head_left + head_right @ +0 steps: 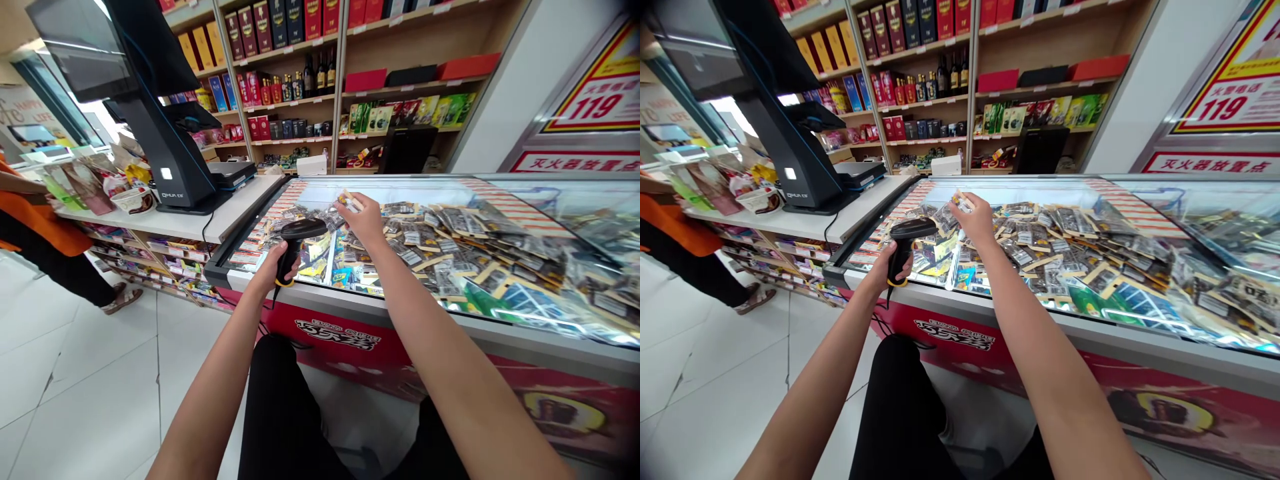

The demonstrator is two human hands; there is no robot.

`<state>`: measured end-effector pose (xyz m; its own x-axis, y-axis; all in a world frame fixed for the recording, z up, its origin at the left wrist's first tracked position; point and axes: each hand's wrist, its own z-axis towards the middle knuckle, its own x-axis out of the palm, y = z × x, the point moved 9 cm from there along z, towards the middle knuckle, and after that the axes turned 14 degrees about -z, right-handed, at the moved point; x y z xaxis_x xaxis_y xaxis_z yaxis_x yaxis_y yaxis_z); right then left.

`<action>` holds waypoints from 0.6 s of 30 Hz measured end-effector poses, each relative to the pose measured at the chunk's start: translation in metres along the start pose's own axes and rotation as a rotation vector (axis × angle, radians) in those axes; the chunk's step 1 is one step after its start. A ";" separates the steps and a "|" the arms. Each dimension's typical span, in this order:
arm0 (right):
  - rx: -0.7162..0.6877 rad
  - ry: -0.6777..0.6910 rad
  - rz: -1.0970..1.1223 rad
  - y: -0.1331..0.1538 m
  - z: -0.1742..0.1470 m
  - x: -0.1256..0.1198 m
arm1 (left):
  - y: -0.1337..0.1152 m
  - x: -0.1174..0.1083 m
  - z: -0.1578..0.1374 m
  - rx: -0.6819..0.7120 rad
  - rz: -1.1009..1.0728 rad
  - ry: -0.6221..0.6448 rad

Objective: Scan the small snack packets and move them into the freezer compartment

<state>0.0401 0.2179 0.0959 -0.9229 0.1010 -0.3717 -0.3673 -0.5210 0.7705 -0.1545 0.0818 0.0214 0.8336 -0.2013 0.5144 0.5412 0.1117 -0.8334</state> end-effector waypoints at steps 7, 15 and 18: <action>-0.043 -0.054 -0.060 -0.003 0.008 -0.021 | 0.003 0.007 0.000 -0.093 0.020 0.064; -0.112 -0.078 -0.074 0.000 0.009 -0.023 | 0.004 0.012 0.001 -0.108 0.071 0.090; -0.127 -0.109 -0.072 0.001 0.009 -0.025 | 0.005 0.009 0.001 -0.100 0.058 0.090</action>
<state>0.0619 0.2223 0.1103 -0.9044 0.2298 -0.3595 -0.4215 -0.6115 0.6696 -0.1442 0.0815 0.0223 0.8474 -0.2844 0.4484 0.4750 0.0288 -0.8795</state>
